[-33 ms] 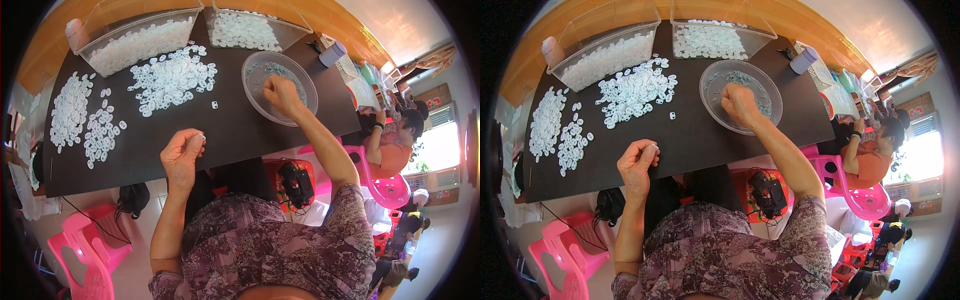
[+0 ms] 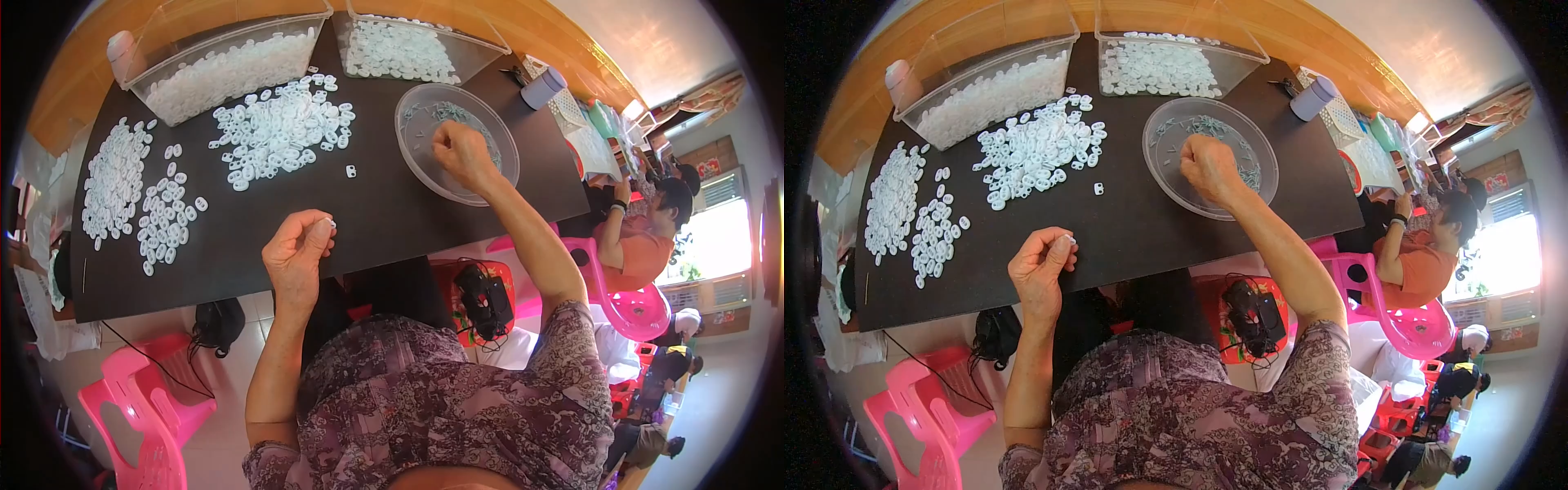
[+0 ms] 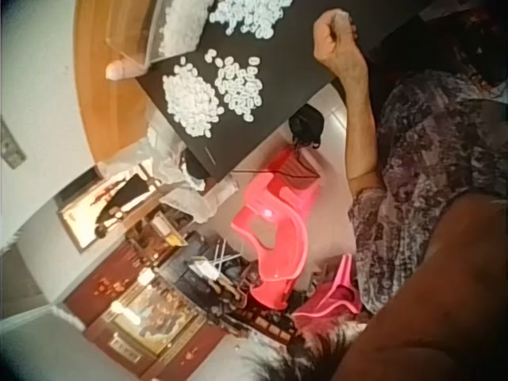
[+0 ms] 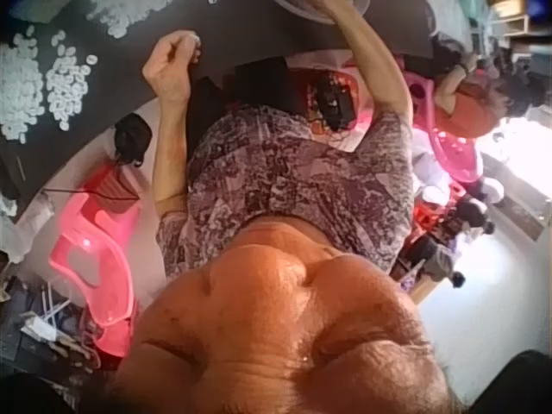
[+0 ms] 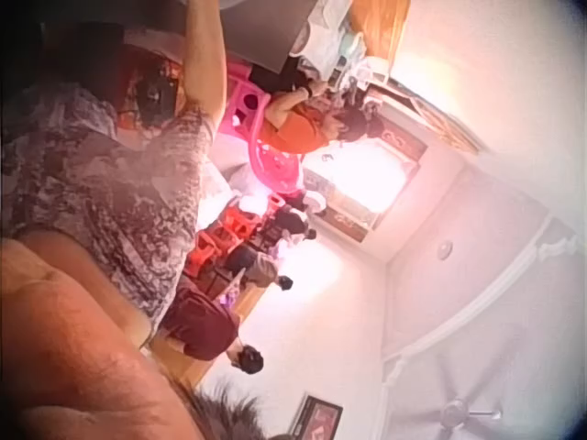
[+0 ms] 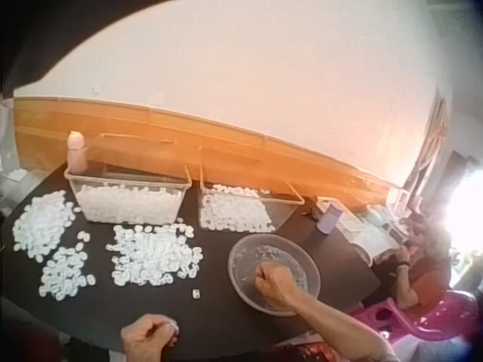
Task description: Assembling small white plastic components by hand by inserting pins into them.
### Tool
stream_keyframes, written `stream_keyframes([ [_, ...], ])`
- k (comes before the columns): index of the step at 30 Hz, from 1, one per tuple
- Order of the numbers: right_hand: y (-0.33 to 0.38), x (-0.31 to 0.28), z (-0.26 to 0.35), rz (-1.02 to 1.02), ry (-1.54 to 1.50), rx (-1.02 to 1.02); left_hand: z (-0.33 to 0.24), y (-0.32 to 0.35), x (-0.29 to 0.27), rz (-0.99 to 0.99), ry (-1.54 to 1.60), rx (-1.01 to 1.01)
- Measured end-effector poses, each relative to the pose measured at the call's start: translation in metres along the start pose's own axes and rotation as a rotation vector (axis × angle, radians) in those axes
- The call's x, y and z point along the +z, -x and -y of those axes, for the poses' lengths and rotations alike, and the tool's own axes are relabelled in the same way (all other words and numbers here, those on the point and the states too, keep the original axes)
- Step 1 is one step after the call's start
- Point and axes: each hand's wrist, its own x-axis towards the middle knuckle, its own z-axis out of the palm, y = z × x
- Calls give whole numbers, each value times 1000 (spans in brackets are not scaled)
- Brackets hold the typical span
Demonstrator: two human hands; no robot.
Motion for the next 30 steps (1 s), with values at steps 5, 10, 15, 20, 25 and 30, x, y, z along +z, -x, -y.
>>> stream_keyframes([
  [5,11,-21,35,-65,-191,10,-3,-1,-1,-8,3,6],
  [10,40,-8,84,14,-473,-99,-8,-2,2,-31,119,-84],
  [15,61,21,123,248,-866,-3,-18,9,5,-37,145,-89],
  [20,65,28,136,289,-964,36,-20,14,6,-33,156,-65],
  [25,66,26,139,294,-943,23,-22,18,5,-31,106,-85],
  [30,67,25,138,282,-907,5,-24,19,4,-30,32,-78],
])
